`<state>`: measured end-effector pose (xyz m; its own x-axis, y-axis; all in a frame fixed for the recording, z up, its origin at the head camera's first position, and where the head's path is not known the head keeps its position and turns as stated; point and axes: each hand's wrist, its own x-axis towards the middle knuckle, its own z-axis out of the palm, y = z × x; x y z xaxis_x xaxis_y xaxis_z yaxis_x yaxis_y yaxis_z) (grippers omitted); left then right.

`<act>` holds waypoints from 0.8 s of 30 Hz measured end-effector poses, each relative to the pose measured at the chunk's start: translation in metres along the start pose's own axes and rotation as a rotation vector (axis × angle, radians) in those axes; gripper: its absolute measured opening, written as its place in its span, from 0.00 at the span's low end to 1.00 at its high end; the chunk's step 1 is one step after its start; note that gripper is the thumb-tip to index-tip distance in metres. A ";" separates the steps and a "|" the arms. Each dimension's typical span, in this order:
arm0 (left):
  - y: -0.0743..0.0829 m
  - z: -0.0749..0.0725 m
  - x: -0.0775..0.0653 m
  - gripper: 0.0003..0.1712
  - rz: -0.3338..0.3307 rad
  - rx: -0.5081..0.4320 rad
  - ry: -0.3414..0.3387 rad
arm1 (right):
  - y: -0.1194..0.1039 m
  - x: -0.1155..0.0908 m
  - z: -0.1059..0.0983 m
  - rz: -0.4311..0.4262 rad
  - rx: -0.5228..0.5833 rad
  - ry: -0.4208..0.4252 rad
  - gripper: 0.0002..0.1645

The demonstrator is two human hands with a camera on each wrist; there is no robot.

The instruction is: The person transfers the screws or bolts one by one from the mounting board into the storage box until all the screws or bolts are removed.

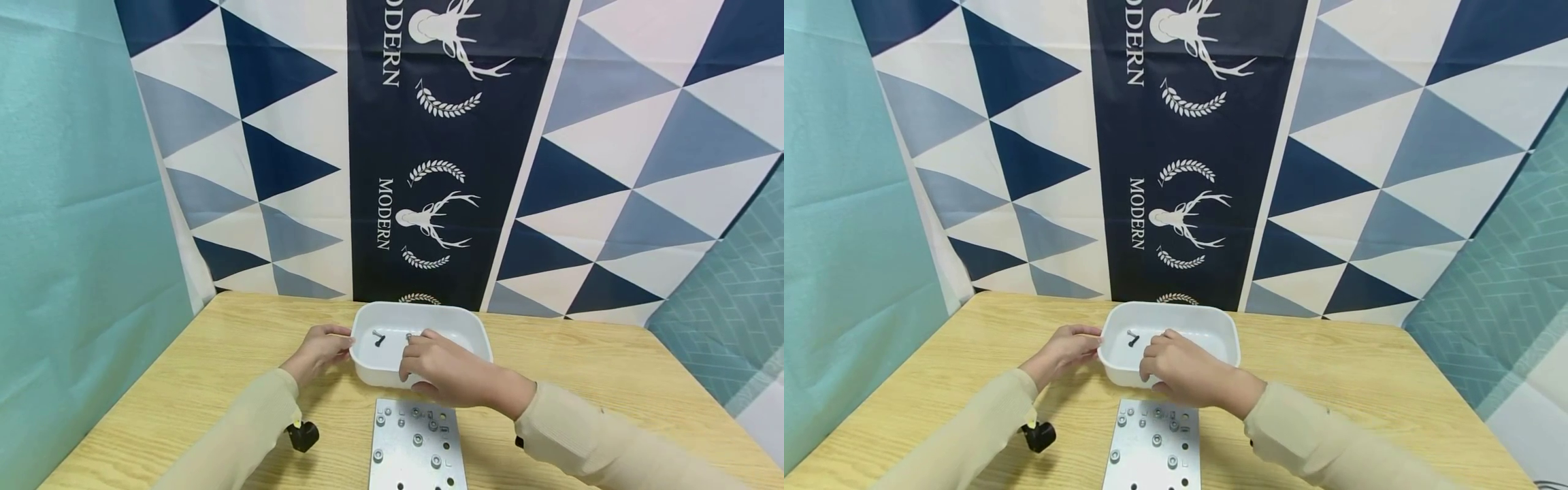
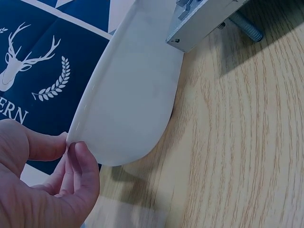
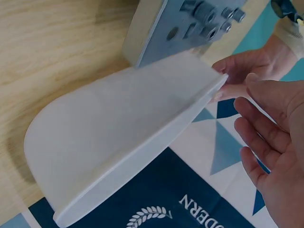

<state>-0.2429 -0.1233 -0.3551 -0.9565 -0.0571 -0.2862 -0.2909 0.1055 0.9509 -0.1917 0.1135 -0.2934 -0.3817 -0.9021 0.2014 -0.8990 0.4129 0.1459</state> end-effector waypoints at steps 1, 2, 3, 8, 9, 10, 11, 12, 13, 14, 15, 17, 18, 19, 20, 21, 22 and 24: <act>0.000 0.000 0.000 0.15 0.000 0.001 -0.002 | -0.002 -0.001 0.000 -0.006 0.003 0.008 0.12; 0.000 0.000 -0.001 0.16 0.002 0.000 -0.003 | -0.004 -0.001 0.001 -0.011 0.004 0.015 0.12; 0.000 0.000 -0.001 0.16 0.002 0.000 -0.005 | -0.005 -0.002 0.002 -0.017 0.004 0.022 0.12; -0.001 -0.001 -0.001 0.16 -0.001 -0.008 -0.005 | -0.013 -0.006 0.003 -0.044 0.006 0.028 0.12; -0.001 -0.001 -0.001 0.16 -0.003 -0.007 -0.006 | -0.014 -0.007 0.003 -0.045 0.009 0.022 0.12; -0.001 -0.001 0.000 0.16 -0.004 -0.009 -0.006 | -0.016 -0.007 0.003 -0.044 0.014 0.013 0.12; 0.000 -0.001 0.000 0.16 -0.007 -0.013 -0.008 | -0.017 -0.008 0.003 -0.042 0.016 0.004 0.12; 0.000 0.000 0.000 0.16 -0.008 -0.016 -0.008 | -0.018 -0.008 0.002 -0.039 0.020 -0.007 0.12; 0.000 0.000 0.000 0.16 -0.010 -0.019 -0.009 | -0.019 -0.009 0.002 -0.036 0.024 -0.016 0.12; 0.000 0.000 0.001 0.16 -0.013 -0.022 -0.009 | -0.020 -0.009 0.002 -0.036 0.025 -0.022 0.12; 0.000 0.000 0.001 0.15 -0.014 -0.025 -0.008 | -0.021 -0.010 0.003 -0.035 0.029 -0.025 0.11; 0.000 0.000 0.002 0.15 -0.018 -0.029 -0.006 | -0.023 -0.011 0.003 -0.042 0.030 -0.027 0.11; 0.000 0.000 0.002 0.15 -0.020 -0.030 -0.004 | -0.023 -0.012 0.004 -0.046 0.030 -0.025 0.11; 0.000 0.000 0.002 0.15 -0.019 -0.030 -0.004 | -0.024 -0.012 0.004 -0.053 0.028 -0.021 0.11; 0.001 0.000 0.002 0.15 -0.020 -0.029 -0.002 | -0.025 -0.013 0.005 -0.061 0.022 -0.017 0.11; 0.001 0.000 0.002 0.15 -0.019 -0.027 -0.003 | -0.026 -0.015 0.005 -0.069 0.015 -0.015 0.11; 0.001 0.000 0.002 0.15 -0.021 -0.029 -0.002 | -0.027 -0.016 0.006 -0.077 0.010 -0.013 0.11; 0.001 0.000 0.002 0.15 -0.019 -0.030 -0.001 | -0.028 -0.018 0.007 -0.090 0.000 -0.007 0.11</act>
<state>-0.2448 -0.1231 -0.3548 -0.9508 -0.0574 -0.3044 -0.3082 0.0750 0.9484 -0.1609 0.1172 -0.3077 -0.3009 -0.9364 0.1806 -0.9297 0.3302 0.1631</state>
